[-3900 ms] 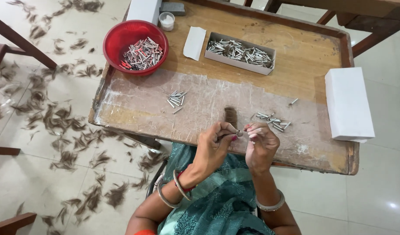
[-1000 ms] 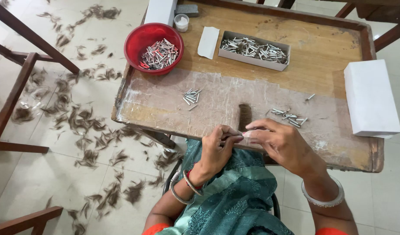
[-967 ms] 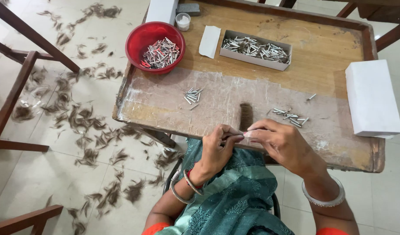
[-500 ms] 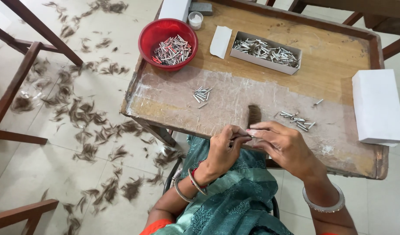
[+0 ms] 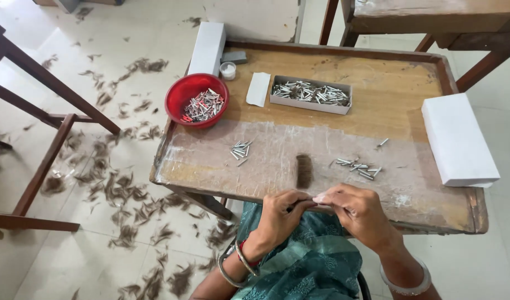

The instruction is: The person sits at a workbench and assembles hair extensions by hand, inserting tufts of brown hair into small metal ferrule tubes and folding or pressing the tubes to secure the hair. Finished pieces are placed aside while a second person at the table handles piles of metal tubes.

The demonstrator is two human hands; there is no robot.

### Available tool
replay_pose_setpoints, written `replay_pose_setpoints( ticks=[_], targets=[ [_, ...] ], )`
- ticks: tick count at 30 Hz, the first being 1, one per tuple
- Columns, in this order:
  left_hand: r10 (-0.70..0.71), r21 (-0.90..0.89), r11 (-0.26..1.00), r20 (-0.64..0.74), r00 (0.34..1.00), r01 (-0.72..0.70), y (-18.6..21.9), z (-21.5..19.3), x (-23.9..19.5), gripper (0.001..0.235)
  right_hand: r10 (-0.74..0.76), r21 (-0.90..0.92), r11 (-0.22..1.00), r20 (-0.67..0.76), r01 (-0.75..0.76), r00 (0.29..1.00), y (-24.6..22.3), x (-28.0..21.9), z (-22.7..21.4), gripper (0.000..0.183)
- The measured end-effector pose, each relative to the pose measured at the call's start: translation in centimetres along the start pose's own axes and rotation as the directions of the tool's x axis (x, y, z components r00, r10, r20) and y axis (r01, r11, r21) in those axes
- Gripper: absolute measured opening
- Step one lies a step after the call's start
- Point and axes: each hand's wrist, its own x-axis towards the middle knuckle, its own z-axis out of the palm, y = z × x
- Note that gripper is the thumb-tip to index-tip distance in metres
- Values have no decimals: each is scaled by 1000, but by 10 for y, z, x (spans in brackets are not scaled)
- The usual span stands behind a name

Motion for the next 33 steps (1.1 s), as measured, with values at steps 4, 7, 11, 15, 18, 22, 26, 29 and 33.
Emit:
replay_pose_setpoints(
  ticks=[4,7,11,15,18,22,26,29,33],
  targets=[
    [2,39,999,110,994,-7,8,25,-1,9,82,15,997,-30,-81,996,7,-30,-16,28],
    [-7,24,1000,214,977,2,16,49,2,10,150,-22,988,-50,-151,987,12,-52,-36,32],
    [35,-19,999,353,935,-31,28,80,9,13,131,-45,989,-170,-141,977,25,-88,-56,35],
    [68,-55,997,417,906,-49,37,107,11,14,210,-80,970,-209,-230,955,43,-118,-66,31],
    [53,-26,999,458,887,-46,38,124,11,16,191,-90,971,-279,-224,941,52,-133,-70,28],
    [36,-9,999,514,857,-36,38,138,15,15,251,12,966,-299,-260,921,59,-140,-77,25],
    [-19,5,1000,585,811,19,42,144,27,14,212,75,977,-370,-198,905,65,-143,-82,20],
    [-56,42,998,604,795,38,35,149,25,15,243,115,970,-386,-215,890,74,-147,-75,20],
    [-66,66,997,605,793,33,30,151,27,19,265,145,964,-401,-225,877,79,-144,-73,21]
  ],
)
